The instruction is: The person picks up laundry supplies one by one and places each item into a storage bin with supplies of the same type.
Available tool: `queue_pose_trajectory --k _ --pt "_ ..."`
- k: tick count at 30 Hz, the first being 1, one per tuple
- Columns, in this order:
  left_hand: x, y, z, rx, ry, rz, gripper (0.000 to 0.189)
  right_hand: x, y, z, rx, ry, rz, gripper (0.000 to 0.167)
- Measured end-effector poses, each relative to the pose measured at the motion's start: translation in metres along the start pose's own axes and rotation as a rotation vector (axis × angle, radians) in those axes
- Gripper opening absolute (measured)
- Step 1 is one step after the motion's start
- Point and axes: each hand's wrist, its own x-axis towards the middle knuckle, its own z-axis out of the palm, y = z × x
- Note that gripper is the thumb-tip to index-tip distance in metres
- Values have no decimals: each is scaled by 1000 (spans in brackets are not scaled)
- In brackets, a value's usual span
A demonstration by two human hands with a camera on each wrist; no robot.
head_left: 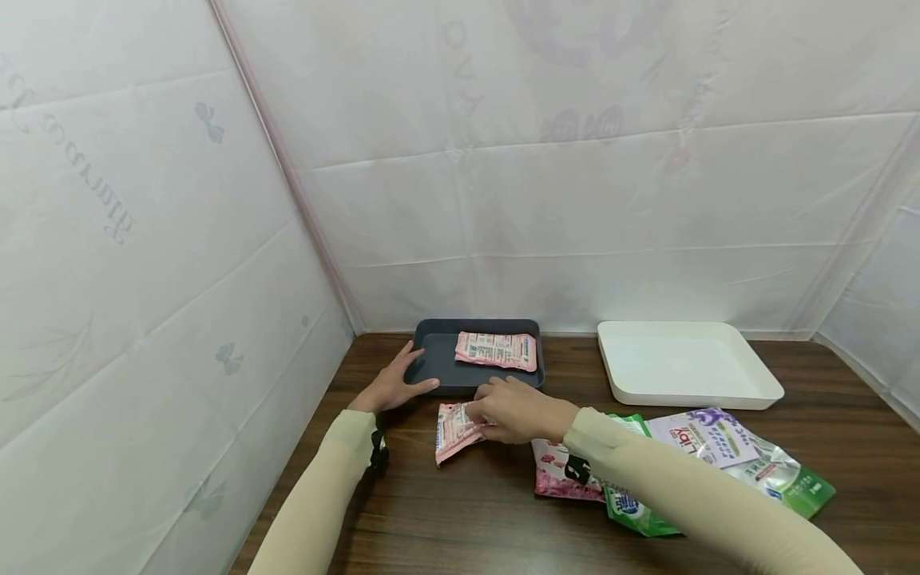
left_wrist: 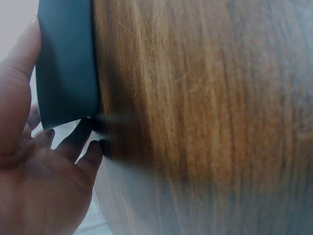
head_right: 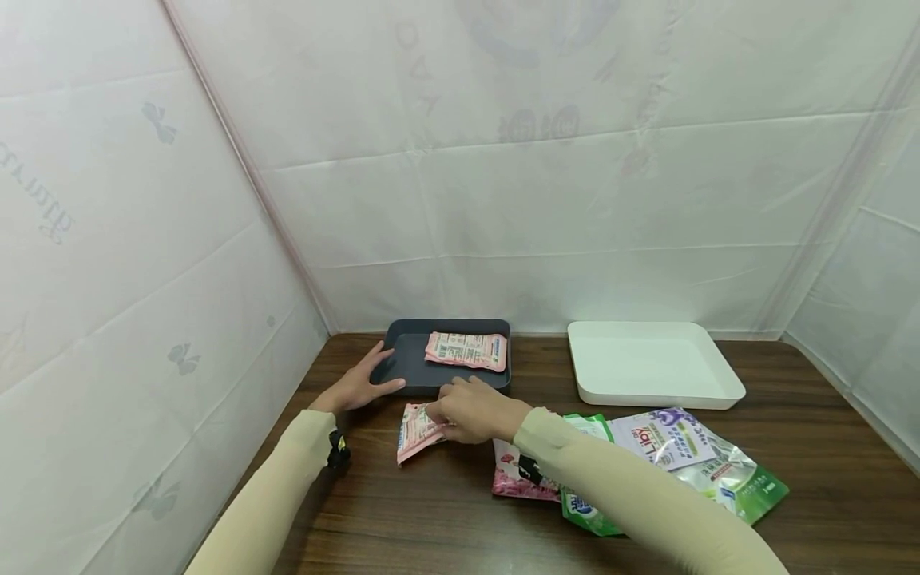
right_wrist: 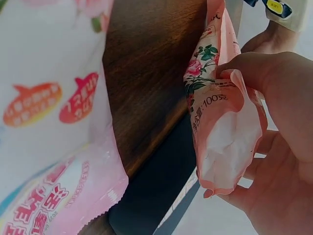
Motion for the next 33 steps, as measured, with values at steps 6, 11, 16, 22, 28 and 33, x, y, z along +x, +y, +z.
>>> queue_pose_trajectory --k 6,11,16,22,28,33 --pt "-1 1 -1 -1 -2 3 91 -3 2 -3 26 7 8 14" --pt "-2 1 -2 -7 -2 5 91 -4 2 -5 26 13 5 13" --pt "-2 1 -1 -7 -1 4 91 -6 2 -7 21 19 6 13" --pt "-1 0 -1 -28 -7 6 93 -8 2 -9 20 25 -2 12" --pt "-1 1 0 -27 -5 4 98 -9 3 -12 15 20 -2 11" --pt "-2 2 -1 -37 -2 5 103 -11 4 -15 2 13 11 10"
